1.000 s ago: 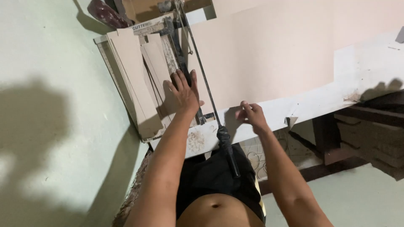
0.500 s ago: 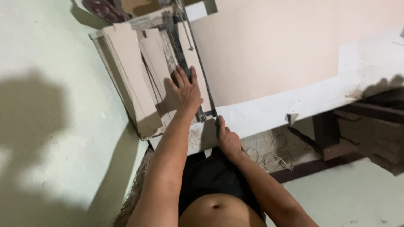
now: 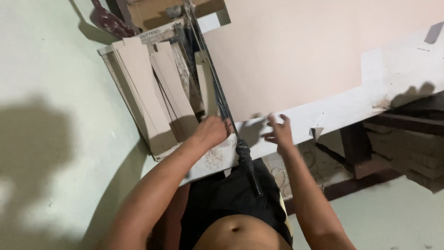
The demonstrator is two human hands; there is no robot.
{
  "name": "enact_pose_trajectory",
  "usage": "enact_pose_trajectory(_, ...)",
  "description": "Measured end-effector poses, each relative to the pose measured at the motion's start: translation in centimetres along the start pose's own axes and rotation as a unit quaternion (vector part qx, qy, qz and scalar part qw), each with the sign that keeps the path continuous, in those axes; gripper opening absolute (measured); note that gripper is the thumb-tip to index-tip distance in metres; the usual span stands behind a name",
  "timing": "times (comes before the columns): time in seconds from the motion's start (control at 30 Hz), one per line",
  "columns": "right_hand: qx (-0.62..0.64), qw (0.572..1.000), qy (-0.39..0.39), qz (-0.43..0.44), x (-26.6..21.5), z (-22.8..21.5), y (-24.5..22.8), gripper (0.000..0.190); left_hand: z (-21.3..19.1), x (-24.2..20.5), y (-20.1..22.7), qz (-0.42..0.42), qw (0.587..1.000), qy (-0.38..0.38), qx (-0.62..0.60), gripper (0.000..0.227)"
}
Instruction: The person uses a manual paper cutter to slice a large sheet of cardboard into smaller strips. They repeatedly align the cardboard against the machine's guide, press down the cutting lever, and remove the cut pieces.
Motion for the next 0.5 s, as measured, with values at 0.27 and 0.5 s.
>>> enact_pose_trajectory(0.27, 0.297, 0.954, -0.020, 0.042, 2.6, -3.0, 3.1, 0.052, 1.6, -1.8, -8.4, 0.034, 0.956, 0.019, 0.291, 0.032)
enact_pose_trajectory(0.5, 0.155, 0.987, -0.040, -0.003, 3.1, 2.9, 3.6, 0.023, -4.4, -0.3, -2.7, -0.145, 0.954, 0.090, 0.248, 0.073)
Point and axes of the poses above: each hand's wrist, its own x-axis towards the middle knuckle, its own z-axis out of the palm, y = z × x, the point moved 5 cm from there along x, towards the middle knuckle, and after that the axes turned 1 degree about z, right-handed, at the moved point
